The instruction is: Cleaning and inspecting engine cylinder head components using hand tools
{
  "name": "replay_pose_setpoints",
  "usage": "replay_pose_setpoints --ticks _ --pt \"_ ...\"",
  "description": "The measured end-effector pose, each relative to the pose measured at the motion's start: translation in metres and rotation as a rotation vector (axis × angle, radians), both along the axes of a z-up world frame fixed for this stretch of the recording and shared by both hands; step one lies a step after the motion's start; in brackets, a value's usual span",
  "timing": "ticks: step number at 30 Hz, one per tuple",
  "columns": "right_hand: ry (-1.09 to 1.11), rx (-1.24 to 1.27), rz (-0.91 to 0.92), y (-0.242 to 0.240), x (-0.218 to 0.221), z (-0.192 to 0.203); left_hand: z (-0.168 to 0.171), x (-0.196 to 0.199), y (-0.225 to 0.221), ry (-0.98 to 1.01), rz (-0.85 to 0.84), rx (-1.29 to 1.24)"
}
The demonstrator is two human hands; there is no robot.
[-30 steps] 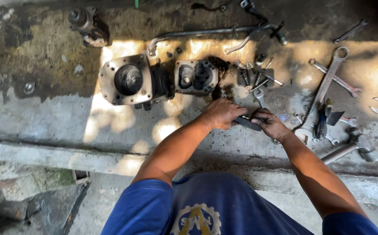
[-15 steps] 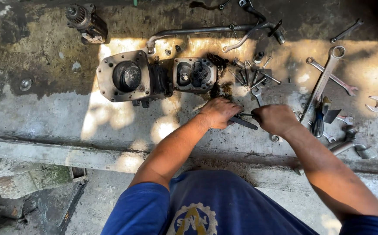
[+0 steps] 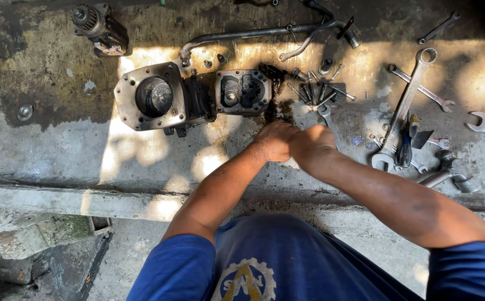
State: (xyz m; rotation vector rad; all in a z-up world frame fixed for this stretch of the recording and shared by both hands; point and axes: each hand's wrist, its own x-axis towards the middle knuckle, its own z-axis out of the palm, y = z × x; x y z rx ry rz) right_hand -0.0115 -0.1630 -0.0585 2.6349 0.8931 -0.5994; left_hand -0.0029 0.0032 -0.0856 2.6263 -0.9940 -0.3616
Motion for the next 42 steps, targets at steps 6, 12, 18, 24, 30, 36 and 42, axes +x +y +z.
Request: replay_pose_setpoints --ticks 6,12,18,24,30,36,42 --pt "-0.029 0.098 -0.032 -0.066 -0.004 0.075 0.000 0.003 -0.006 0.005 -0.057 0.021" --pt "0.560 0.985 -0.666 -0.106 -0.011 -0.060 -0.004 -0.009 -0.004 -0.084 -0.087 -0.003" --pt "0.613 1.188 -0.705 -0.103 -0.007 -0.064 0.011 -0.004 -0.003 -0.051 -0.101 0.124" --pt "0.644 1.182 -0.725 -0.108 -0.005 -0.074 0.023 -0.007 -0.004 -0.017 -0.123 0.149" --pt "0.542 0.967 -0.588 -0.103 0.010 0.002 0.018 -0.005 -0.003 -0.051 -0.127 0.160" --pt "0.088 0.087 -0.114 -0.077 0.015 0.070 -0.012 -0.001 -0.006 -0.058 -0.126 0.171" --pt "-0.094 0.003 0.114 -0.037 -0.008 0.063 -0.020 -0.008 -0.004 -0.245 -0.095 0.119"
